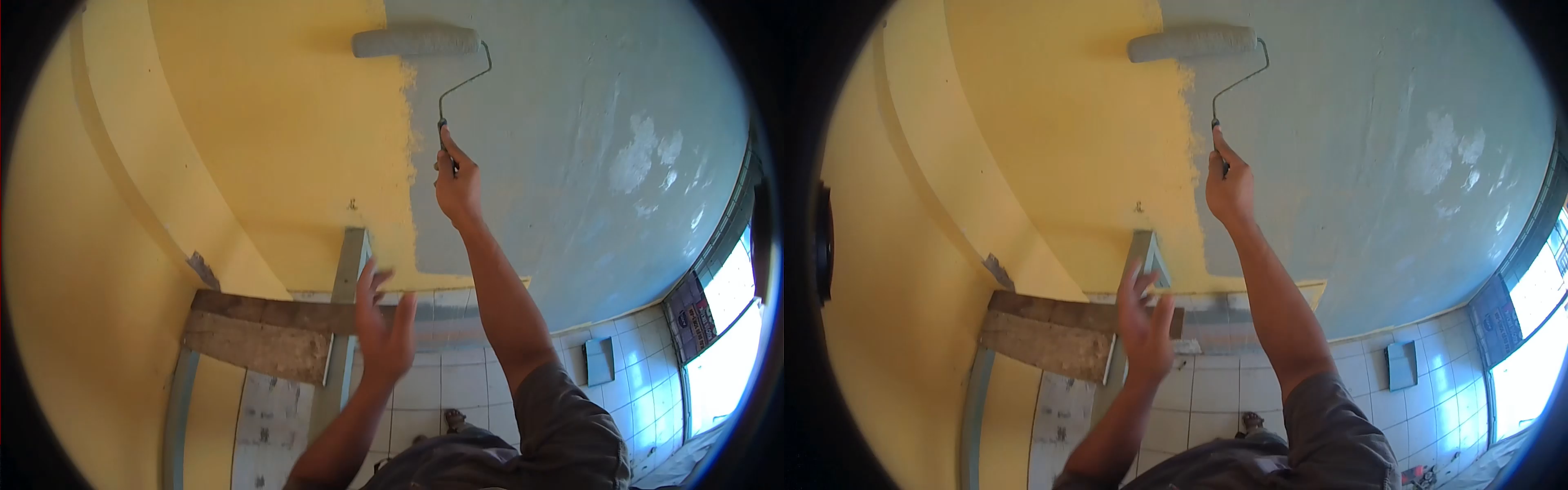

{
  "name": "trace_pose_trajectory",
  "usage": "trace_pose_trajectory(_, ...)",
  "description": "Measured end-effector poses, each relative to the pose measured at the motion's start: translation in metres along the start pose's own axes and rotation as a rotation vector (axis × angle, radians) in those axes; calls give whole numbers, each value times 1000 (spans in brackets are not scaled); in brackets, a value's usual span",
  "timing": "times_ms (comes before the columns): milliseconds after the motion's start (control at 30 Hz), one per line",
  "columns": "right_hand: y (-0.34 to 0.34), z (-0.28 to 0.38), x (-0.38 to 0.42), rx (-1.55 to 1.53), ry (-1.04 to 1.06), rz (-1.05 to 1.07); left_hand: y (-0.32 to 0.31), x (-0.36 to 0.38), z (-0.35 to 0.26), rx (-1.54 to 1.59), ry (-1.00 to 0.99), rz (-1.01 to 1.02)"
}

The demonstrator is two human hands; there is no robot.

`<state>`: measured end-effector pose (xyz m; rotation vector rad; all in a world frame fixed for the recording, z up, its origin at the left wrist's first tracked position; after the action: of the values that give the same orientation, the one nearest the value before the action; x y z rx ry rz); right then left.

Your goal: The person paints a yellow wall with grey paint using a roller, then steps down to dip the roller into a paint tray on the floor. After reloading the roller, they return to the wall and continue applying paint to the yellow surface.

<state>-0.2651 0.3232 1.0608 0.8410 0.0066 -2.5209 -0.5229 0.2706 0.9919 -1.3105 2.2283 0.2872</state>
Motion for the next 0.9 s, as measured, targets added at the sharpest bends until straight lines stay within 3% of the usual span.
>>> trace_pose_trajectory(167,9,-20,64,-155,-146,107,-76,-61,50,303,466,77)
trace_pose_trajectory(267,17,-34,85,-219,-220,180,-106,-65,63,426,641,132)
trace_pose_trajectory(333,28,-44,91,-302,-299,282,-115,-60,88,397,612,155)
trace_pose_trajectory(400,34,-45,92,-239,-219,288,-122,-59,111,360,590,179)
trace_pose_trajectory(467,46,-38,92,-171,-145,299,-130,-59,127,54,317,201)
trace_pose_trajectory(500,56,-31,91,-165,-282,396,-134,-58,136,57,321,191)
trace_pose_trajectory(567,65,-36,92,-157,-406,496,-140,-69,135,-199,102,200)
trace_pose_trajectory(633,69,-61,114,80,58,221,-145,-78,112,-266,3,131)
trace_pose_trajectory(700,85,-80,149,49,97,22,-146,-89,88,-248,-21,62)
trace_pose_trajectory(767,99,-138,191,201,-6,20,-145,-106,80,-87,3,87)
trace_pose_trajectory(800,108,-180,219,251,-146,53,-143,-121,79,-151,-20,98)
trace_pose_trajectory(900,149,-340,334,514,-440,60,-142,-158,51,-102,-72,117)
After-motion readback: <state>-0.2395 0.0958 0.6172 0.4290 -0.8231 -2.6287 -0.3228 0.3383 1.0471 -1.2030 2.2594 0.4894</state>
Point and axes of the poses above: each hand's wrist, its own x-axis away from the middle knuckle, its own y-axis out of the back of the hand, z = x × y, the point moved 1 cm from there along -x, towards the middle knuckle, and after that the axes turned 8 degrees about x, right-handed, at the moved point
